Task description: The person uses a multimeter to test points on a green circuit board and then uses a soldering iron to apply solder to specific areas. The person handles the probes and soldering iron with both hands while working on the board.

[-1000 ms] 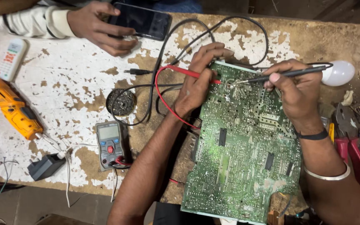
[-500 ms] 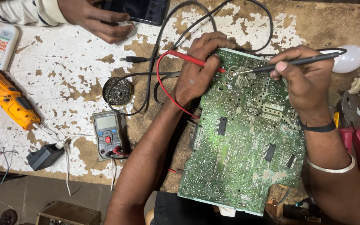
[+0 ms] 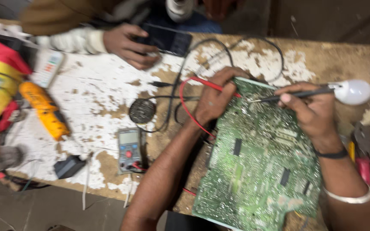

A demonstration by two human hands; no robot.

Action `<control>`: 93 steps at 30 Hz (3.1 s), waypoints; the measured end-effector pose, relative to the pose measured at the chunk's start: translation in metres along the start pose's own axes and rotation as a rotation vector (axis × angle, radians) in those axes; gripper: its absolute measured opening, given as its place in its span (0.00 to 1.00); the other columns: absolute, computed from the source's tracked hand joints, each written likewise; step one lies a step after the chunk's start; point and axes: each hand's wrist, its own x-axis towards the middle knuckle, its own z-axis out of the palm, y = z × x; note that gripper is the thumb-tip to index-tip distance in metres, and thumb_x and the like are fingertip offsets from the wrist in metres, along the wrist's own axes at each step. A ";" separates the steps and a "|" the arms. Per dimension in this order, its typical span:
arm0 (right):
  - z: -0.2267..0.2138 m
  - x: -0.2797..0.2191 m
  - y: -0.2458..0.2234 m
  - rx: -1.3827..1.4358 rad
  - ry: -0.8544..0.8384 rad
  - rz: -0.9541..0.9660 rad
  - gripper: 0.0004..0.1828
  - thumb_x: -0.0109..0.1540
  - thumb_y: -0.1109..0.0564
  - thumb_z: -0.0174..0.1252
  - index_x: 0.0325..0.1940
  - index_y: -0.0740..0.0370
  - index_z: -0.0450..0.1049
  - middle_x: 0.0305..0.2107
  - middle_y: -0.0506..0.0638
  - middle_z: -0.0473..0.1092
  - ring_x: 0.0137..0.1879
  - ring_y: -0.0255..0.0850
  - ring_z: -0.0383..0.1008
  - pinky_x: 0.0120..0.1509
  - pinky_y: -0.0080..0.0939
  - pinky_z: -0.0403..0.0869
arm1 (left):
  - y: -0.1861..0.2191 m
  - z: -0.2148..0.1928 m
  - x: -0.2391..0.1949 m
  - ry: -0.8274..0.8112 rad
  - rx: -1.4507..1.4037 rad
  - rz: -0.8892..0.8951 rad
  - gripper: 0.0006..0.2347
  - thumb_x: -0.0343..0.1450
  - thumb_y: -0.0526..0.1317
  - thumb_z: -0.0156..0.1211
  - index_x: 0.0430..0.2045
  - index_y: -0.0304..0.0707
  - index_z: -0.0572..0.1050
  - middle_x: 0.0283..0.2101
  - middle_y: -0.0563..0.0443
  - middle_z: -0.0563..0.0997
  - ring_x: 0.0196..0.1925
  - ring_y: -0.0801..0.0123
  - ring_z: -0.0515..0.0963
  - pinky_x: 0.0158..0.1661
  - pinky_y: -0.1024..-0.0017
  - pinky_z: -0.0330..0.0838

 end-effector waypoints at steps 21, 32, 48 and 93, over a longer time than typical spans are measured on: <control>0.005 0.005 -0.005 0.030 -0.179 -0.065 0.13 0.63 0.56 0.67 0.46 0.68 0.78 0.38 0.54 0.78 0.43 0.39 0.78 0.50 0.38 0.77 | 0.009 -0.003 -0.001 -0.013 0.046 -0.086 0.13 0.70 0.35 0.45 0.42 0.30 0.77 0.46 0.41 0.80 0.50 0.56 0.81 0.53 0.63 0.74; 0.000 0.005 -0.015 -0.074 -0.089 0.043 0.07 0.61 0.59 0.63 0.40 0.66 0.79 0.33 0.50 0.77 0.38 0.33 0.75 0.44 0.32 0.73 | 0.013 -0.003 0.004 -0.039 0.031 -0.062 0.12 0.72 0.35 0.46 0.42 0.28 0.77 0.48 0.39 0.81 0.52 0.53 0.81 0.55 0.62 0.74; 0.006 0.009 -0.017 -0.077 -0.134 -0.054 0.08 0.60 0.57 0.63 0.36 0.65 0.80 0.30 0.48 0.77 0.37 0.33 0.74 0.42 0.33 0.72 | 0.019 -0.002 0.006 -0.109 0.116 -0.008 0.18 0.75 0.41 0.37 0.44 0.28 0.76 0.50 0.36 0.79 0.55 0.49 0.78 0.58 0.58 0.69; 0.005 -0.001 -0.018 -0.057 -0.162 0.090 0.11 0.65 0.66 0.54 0.46 0.71 0.80 0.34 0.53 0.78 0.33 0.31 0.71 0.39 0.29 0.70 | 0.006 0.000 -0.008 -0.164 0.351 0.095 0.19 0.71 0.43 0.43 0.53 0.42 0.75 0.52 0.44 0.80 0.58 0.54 0.76 0.62 0.57 0.67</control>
